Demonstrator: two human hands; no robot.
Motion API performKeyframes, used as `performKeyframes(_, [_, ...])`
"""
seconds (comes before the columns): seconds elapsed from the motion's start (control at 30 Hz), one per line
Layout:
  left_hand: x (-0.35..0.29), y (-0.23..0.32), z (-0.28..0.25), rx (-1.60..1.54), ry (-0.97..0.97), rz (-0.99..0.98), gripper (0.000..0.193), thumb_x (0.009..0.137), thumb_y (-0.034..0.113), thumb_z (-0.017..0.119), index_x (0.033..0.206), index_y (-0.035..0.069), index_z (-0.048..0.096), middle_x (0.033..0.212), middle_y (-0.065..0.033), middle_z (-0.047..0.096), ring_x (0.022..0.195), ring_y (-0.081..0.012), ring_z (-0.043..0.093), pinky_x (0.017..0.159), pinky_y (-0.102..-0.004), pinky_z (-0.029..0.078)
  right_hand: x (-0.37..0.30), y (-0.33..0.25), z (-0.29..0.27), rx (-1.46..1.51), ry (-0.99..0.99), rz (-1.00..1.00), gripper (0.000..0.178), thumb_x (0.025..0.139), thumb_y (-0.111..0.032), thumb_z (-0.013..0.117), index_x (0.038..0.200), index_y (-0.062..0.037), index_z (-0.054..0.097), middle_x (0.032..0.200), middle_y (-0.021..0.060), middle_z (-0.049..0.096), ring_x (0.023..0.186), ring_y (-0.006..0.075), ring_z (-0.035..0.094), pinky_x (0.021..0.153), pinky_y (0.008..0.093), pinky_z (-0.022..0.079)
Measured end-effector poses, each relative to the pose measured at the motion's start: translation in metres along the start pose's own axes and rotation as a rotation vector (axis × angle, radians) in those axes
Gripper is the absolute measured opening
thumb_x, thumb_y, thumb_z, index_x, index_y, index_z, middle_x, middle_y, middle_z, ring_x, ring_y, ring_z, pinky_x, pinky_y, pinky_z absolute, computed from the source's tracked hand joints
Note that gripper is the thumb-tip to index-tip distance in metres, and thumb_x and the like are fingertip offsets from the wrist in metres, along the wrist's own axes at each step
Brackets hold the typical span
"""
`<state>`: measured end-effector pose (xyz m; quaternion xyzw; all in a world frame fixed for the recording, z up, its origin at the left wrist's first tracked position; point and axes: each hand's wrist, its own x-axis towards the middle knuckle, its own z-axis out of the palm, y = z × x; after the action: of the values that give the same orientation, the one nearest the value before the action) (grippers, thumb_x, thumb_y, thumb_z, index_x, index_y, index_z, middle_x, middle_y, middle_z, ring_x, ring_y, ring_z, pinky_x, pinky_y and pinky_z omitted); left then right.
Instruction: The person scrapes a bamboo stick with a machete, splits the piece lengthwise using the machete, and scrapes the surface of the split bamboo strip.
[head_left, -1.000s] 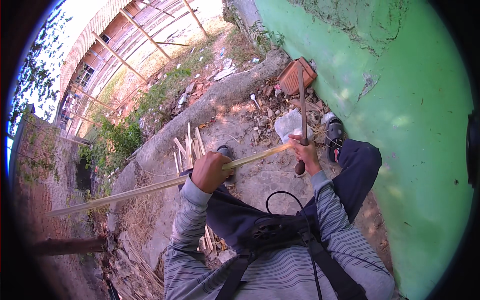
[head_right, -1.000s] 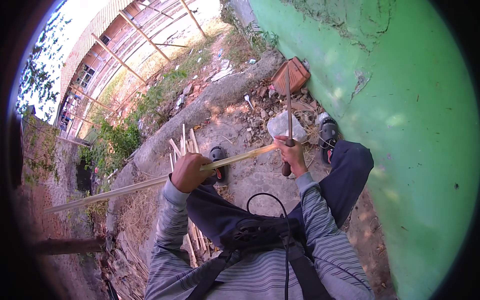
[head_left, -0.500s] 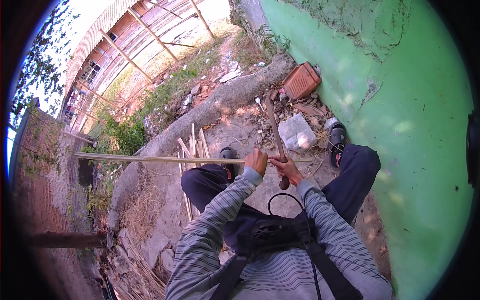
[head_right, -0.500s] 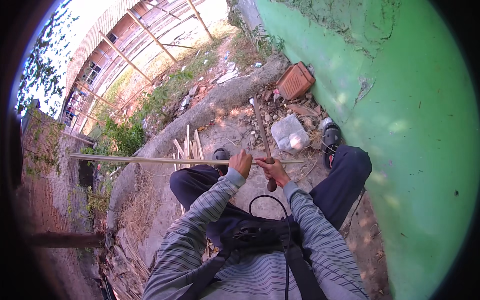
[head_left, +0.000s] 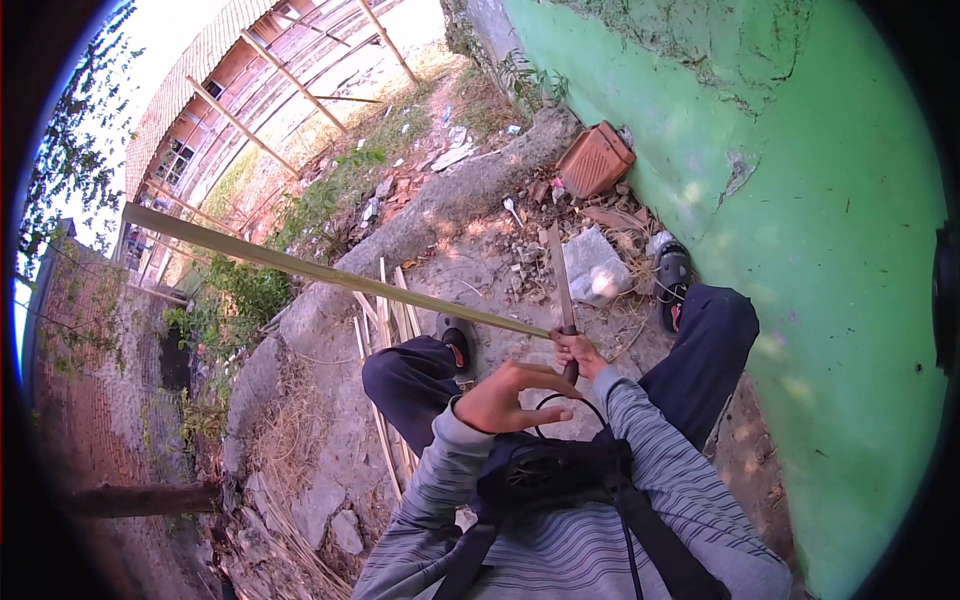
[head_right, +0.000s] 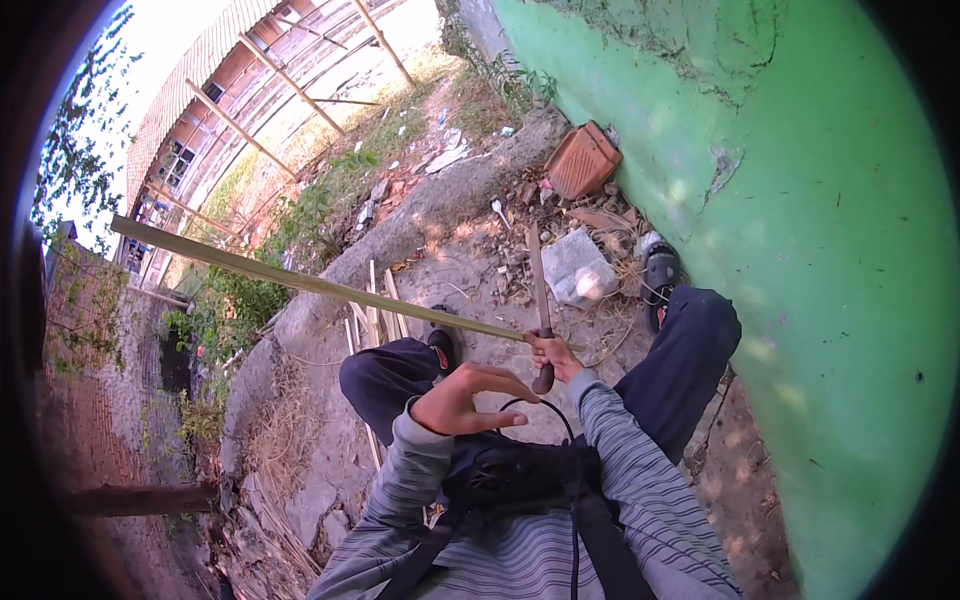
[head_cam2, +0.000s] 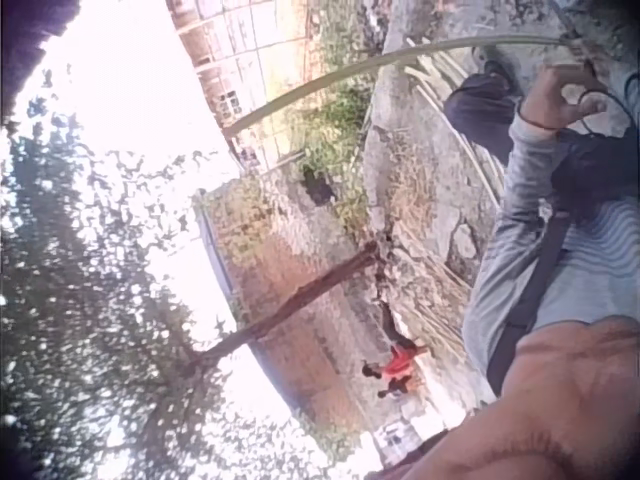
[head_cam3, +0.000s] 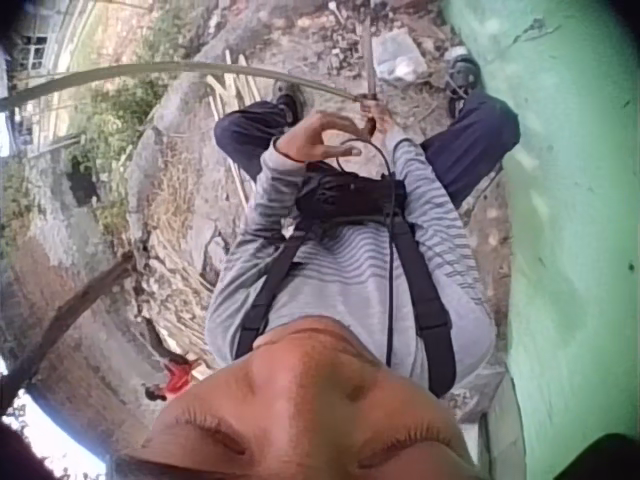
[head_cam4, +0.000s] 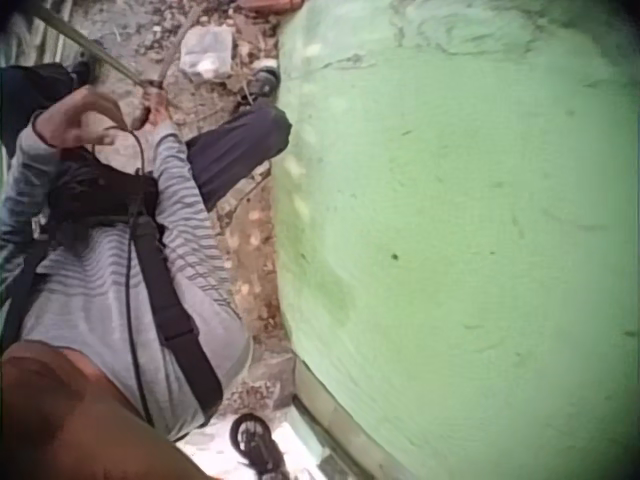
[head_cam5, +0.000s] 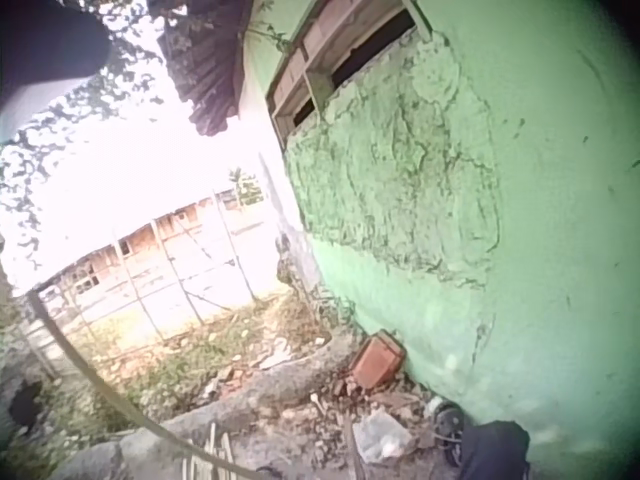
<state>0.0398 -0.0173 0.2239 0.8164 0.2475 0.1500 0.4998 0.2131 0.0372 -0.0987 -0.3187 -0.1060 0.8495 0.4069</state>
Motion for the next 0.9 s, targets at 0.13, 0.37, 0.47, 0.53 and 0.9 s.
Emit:
performKeyframes(0.13, [-0.087,-0.015,-0.039,0.075,0.085,-0.409,0.056,0.089,0.028,0.081,0.133,-0.001,0.063,0.129,-0.0139,0.067,0.124,-0.0247,0.062,0.108,-0.0393,0.047,0.0,-0.007,0.008,-0.059,0.045,-0.068,0.026,0.093,-0.024,0.078,0.103,-0.0126,0.057,0.062,-0.0086,0.04,0.045,0.0033,0.034,0.045,0.0241,0.032])
performKeyframes(0.37, [-0.11,-0.099,-0.055,-0.646,1.099,0.296,0.092,0.081,0.038,0.086,0.151,0.0,0.04,0.152,-0.0185,0.046,0.14,-0.0367,0.047,0.118,-0.0492,0.038,-0.003,0.0,-0.007,-0.084,-0.034,0.079,0.024,0.097,-0.029,0.075,0.094,-0.0155,0.055,0.062,-0.0096,0.039,0.046,0.0024,0.034,0.045,0.0234,0.03])
performKeyframes(0.47, [-0.142,-0.119,-0.065,-0.758,1.118,0.601,0.092,0.079,0.045,0.086,0.147,0.003,0.041,0.14,-0.0148,0.052,0.131,-0.0327,0.052,0.11,-0.0478,0.044,-0.006,0.005,0.017,-0.075,-0.097,0.078,0.024,0.097,-0.03,0.075,0.094,-0.0155,0.056,0.062,-0.0098,0.039,0.046,0.0023,0.035,0.045,0.0231,0.03])
performKeyframes(0.53, [-0.125,-0.082,-0.087,-0.676,1.029,0.631,0.083,0.079,0.05,0.086,0.136,0.005,0.047,0.119,-0.009,0.054,0.116,-0.0257,0.053,0.098,-0.0431,0.048,-0.005,-0.002,0.026,-0.105,-0.086,0.073,0.022,0.097,-0.029,0.074,0.094,-0.0156,0.057,0.061,-0.0096,0.039,0.046,0.0023,0.035,0.045,0.0233,0.03])
performKeyframes(0.9, [-0.058,-0.017,-0.077,-0.616,1.217,0.57,0.061,0.106,0.063,0.036,0.068,0.016,0.026,0.057,0.0041,0.021,0.046,-0.0085,0.014,0.043,-0.0287,0.013,-0.002,-0.022,0.05,-0.294,0.104,-0.142,0.024,0.1,-0.026,0.07,0.116,-0.0097,0.061,0.06,-0.009,0.041,0.046,0.0027,0.038,0.045,0.023,0.036])
